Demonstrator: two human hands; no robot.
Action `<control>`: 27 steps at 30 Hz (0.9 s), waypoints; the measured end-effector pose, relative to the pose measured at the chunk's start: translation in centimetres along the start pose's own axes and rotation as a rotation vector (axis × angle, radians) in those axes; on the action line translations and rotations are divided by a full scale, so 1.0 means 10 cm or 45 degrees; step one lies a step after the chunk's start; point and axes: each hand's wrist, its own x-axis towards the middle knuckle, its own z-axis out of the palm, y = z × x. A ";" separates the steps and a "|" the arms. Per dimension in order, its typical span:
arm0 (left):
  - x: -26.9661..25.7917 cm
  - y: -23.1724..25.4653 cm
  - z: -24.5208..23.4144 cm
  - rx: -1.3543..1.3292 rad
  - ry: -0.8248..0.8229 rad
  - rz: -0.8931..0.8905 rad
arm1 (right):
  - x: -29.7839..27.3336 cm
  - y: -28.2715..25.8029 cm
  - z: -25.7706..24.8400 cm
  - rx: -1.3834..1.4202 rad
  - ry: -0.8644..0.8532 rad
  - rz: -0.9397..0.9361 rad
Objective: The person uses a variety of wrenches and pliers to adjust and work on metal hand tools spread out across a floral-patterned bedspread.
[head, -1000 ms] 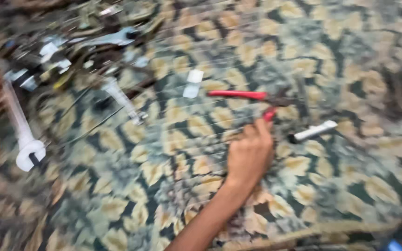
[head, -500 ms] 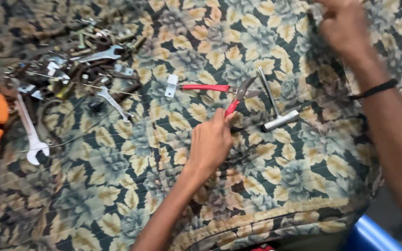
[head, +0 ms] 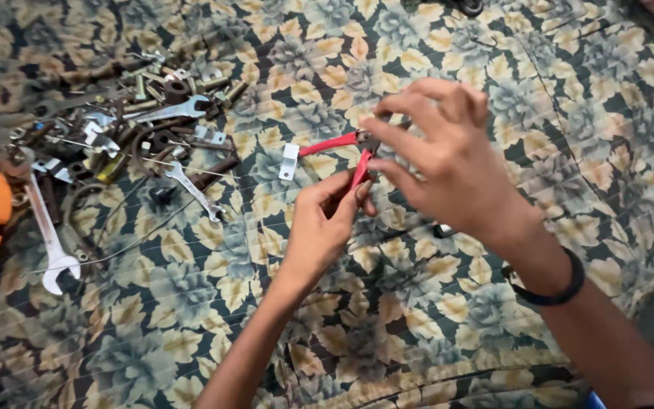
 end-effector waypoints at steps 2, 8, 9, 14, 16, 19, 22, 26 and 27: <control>-0.03 0.00 -0.01 0.095 0.082 -0.036 | 0.04 -0.07 0.02 0.030 -0.035 0.008; -0.08 0.17 0.01 0.435 0.304 -0.125 | -0.02 -0.17 0.09 0.105 0.146 0.020; -0.07 0.19 0.00 0.488 0.328 -0.167 | -0.03 -0.18 0.11 0.086 0.191 0.025; -0.05 0.23 0.09 0.062 0.443 -0.007 | -0.01 -0.38 0.29 0.111 0.334 0.112; -0.07 0.23 0.12 0.048 0.483 0.019 | 0.01 -0.44 0.32 0.200 0.359 0.140; -0.11 0.22 0.13 0.186 0.562 -0.012 | 0.00 -0.45 0.34 0.346 0.383 0.233; -0.12 0.23 0.13 0.184 0.592 -0.075 | -0.03 -0.34 0.34 0.821 0.202 0.598; -0.13 0.16 0.08 0.345 0.564 0.054 | -0.07 -0.21 0.36 1.660 -0.221 0.981; -0.13 0.13 0.07 0.430 0.549 0.111 | -0.08 -0.19 0.38 1.817 -0.267 1.007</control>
